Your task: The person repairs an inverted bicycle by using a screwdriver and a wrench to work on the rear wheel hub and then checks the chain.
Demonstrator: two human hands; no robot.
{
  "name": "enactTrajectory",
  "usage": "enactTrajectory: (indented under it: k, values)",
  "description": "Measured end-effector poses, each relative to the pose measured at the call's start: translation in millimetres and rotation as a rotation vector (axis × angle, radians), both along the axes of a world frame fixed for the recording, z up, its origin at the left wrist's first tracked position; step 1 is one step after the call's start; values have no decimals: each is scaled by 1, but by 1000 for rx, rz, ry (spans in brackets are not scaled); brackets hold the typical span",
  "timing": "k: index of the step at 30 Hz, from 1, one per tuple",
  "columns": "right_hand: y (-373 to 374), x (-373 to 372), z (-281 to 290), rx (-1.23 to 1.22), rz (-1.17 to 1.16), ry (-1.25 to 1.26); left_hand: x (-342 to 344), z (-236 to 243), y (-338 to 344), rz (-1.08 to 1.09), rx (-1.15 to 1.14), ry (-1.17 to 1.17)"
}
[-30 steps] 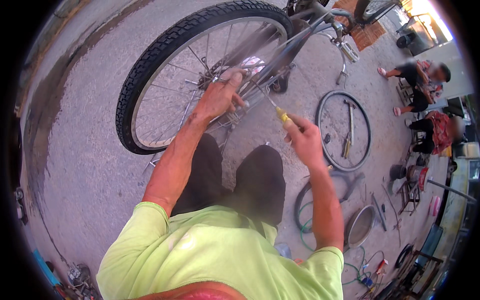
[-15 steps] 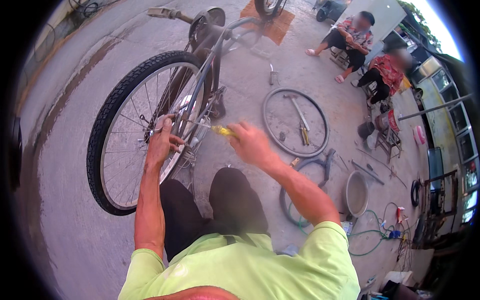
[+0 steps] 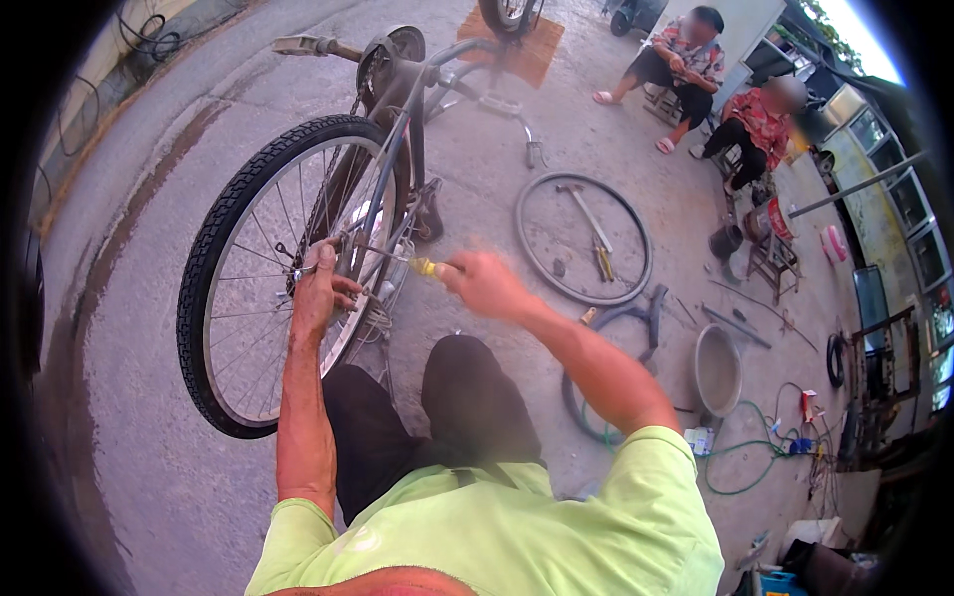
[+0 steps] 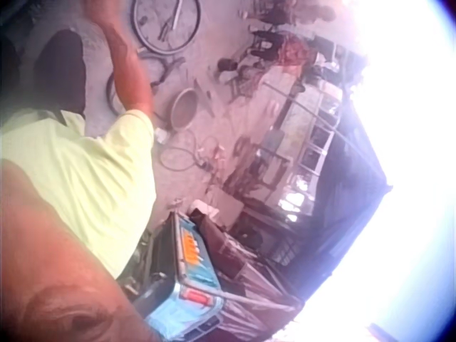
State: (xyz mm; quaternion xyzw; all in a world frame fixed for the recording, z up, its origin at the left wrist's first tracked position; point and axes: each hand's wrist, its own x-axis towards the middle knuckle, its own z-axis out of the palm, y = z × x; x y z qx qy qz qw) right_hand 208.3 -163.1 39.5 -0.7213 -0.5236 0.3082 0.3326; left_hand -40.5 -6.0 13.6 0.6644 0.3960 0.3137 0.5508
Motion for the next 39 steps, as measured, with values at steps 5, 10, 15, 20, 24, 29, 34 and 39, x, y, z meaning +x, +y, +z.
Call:
enactTrajectory:
  k: [5,10,15,20,24,29,34,39]
  values:
    - [11,-6,28,-279,-66,325,-1,-4,-1,18,28,-11]
    - [0,3,-5,488,93,-655,0,2,-3,-2,-20,-6]
    - [19,7,12,-322,-77,246,-1,-1,-3,5,6,-9]
    - [10,-4,16,-109,-59,49,-1,0,-3,12,4,-44]
    - [2,5,-5,312,75,-546,-1,-5,0,4,16,-36]
    - [13,4,12,-329,-73,269,-2,1,-3,11,-28,-24]
    - [5,-3,9,0,-5,-10,-2,2,-3,2,-21,-25]
    - [2,6,-13,204,55,-418,0,5,-9,14,-59,-45]
